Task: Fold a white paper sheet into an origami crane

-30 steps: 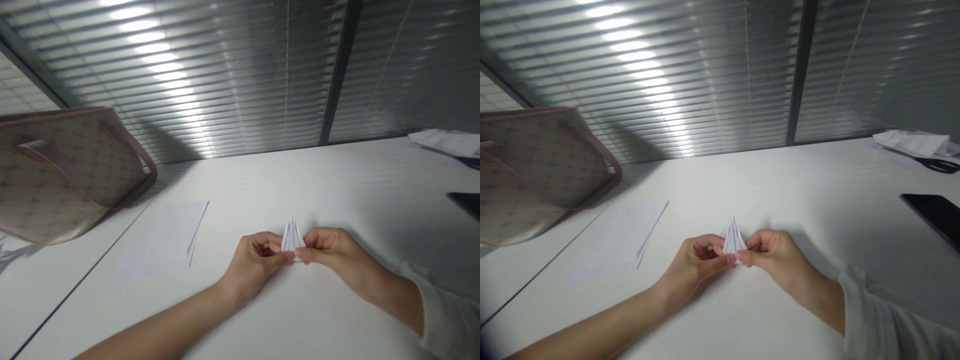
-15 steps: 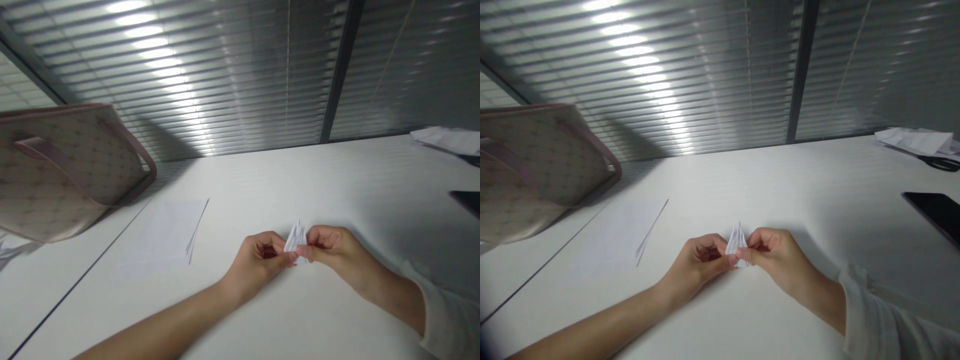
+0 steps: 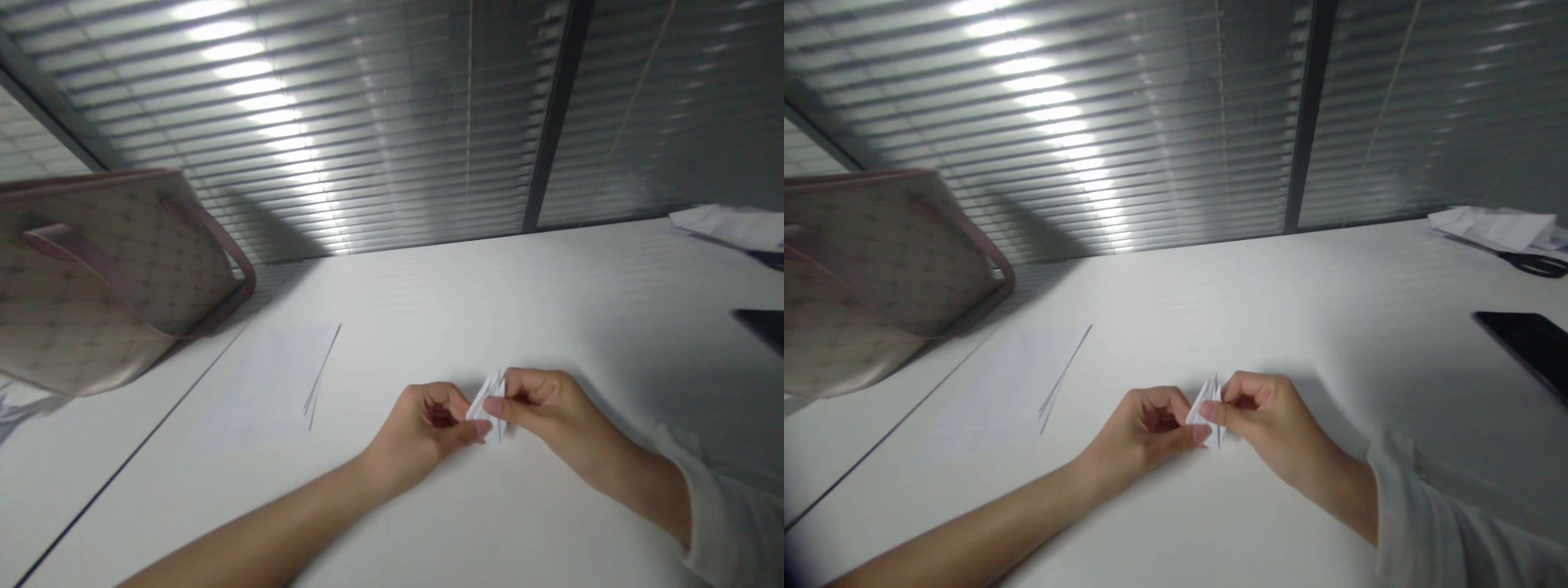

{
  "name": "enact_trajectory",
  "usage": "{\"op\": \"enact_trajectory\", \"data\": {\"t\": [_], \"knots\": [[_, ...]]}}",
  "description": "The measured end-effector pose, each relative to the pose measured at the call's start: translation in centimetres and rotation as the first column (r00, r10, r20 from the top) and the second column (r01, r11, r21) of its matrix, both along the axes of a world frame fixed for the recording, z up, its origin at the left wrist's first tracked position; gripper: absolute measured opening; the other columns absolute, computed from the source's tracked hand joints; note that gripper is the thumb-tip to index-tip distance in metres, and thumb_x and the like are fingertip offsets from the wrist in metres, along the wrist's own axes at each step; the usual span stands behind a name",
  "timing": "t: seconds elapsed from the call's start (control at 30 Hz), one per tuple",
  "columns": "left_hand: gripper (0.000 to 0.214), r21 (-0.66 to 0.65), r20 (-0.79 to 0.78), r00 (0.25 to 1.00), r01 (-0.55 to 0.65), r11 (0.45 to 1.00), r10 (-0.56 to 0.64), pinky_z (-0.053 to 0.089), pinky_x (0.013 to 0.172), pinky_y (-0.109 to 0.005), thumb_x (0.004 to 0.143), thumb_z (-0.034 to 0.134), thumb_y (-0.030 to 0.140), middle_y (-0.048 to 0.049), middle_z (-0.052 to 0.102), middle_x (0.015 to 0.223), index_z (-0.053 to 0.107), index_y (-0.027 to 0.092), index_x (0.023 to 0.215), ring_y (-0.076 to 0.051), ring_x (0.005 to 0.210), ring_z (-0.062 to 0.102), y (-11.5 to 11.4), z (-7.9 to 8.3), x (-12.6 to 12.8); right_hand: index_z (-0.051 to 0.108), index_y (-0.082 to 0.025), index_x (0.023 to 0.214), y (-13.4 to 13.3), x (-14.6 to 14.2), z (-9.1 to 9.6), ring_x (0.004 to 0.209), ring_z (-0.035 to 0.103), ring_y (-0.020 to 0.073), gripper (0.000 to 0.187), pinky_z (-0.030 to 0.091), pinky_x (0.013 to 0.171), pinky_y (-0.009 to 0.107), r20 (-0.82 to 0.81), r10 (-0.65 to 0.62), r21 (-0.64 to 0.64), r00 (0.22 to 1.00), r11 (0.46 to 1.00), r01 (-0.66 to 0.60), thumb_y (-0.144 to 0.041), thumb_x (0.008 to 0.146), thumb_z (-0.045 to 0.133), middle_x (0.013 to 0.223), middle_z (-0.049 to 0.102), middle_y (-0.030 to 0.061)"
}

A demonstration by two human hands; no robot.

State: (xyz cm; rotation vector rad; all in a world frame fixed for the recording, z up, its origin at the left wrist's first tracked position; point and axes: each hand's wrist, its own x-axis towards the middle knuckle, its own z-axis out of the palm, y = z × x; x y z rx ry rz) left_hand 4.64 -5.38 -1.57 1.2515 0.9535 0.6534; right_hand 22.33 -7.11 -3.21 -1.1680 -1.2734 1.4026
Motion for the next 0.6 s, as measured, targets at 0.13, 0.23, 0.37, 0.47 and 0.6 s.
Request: {"op": "enact_trajectory", "data": {"t": [0.13, 0.23, 0.37, 0.47, 0.6], "knots": [[0.034, 0.068, 0.006, 1.000, -0.015, 0.998, 0.015, 0.035, 0.055, -0.022, 0.070, 0.076, 0.043, 0.0006, 0.060, 0.060, 0.060, 0.014, 0.063, -0.009, 0.056, 0.049, -0.37, 0.00, 0.13, 0.062, -0.017, 0.061, -0.03, -0.18, 0.29, 0.056, 0.048, 0.0103, 0.033, 0.037, 0.054, 0.025, -0.010, 0.001, 0.015, 1.000, 1.000, -0.001, -0.046, 0.070, 0.073, 0.058, 0.058, -0.0022], [0.035, 0.037, 0.051, 0.998, 0.024, 0.999, -0.026, 0.038, 0.060, -0.024, 0.071, 0.075, 0.044, -0.0002, 0.059, 0.062, 0.059, 0.014, 0.063, -0.011, 0.061, 0.050, -0.43, -0.21, 0.02, 0.065, -0.018, 0.065, -0.09, -0.21, 0.50, 0.058, 0.049, 0.0109, 0.032, 0.038, 0.055, 0.025, -0.013, -0.017, 0.055, 1.000, 0.998, 0.018, -0.048, 0.073, 0.070, 0.060, 0.059, -0.0020], [0.035, 0.040, 0.023, 0.996, 0.081, 0.996, -0.082, 0.037, 0.061, -0.025, 0.074, 0.072, 0.046, 0.0002, 0.056, 0.064, 0.059, 0.014, 0.066, -0.012, 0.062, 0.048, -0.44, -0.22, -0.04, 0.063, -0.019, 0.059, -0.19, -0.09, 0.61, 0.057, 0.049, 0.0109, 0.031, 0.039, 0.055, 0.025, 0.010, -0.055, 0.087, 0.998, 0.995, 0.054, -0.045, 0.072, 0.071, 0.057, 0.056, -0.0032], [0.038, 0.135, -0.079, 0.993, 0.094, 0.986, -0.084, 0.030, 0.054, -0.023, 0.080, 0.064, 0.050, 0.0029, 0.047, 0.059, 0.060, 0.014, 0.068, -0.010, 0.057, 0.040, -0.60, 0.18, 0.13, 0.062, -0.020, 0.058, -0.26, -0.10, 0.64, 0.057, 0.049, 0.0109, 0.030, 0.040, 0.056, 0.025, -0.010, -0.039, 0.092, 0.999, 0.995, 0.040, -0.044, 0.072, 0.072, 0.057, 0.055, -0.0036], [0.038, 0.206, -0.122, 0.990, 0.098, 0.974, -0.074, 0.025, 0.051, -0.023, 0.086, 0.057, 0.048, 0.0047, 0.038, 0.057, 0.059, 0.014, 0.068, -0.009, 0.055, 0.032, -0.74, 0.42, 0.17, 0.063, -0.019, 0.061, -0.27, -0.20, 0.61, 0.059, 0.049, 0.0112, 0.029, 0.040, 0.058, 0.025, -0.014, -0.006, 0.110, 1.000, 0.994, 0.008, -0.044, 0.075, 0.069, 0.059, 0.055, -0.0032]]}}
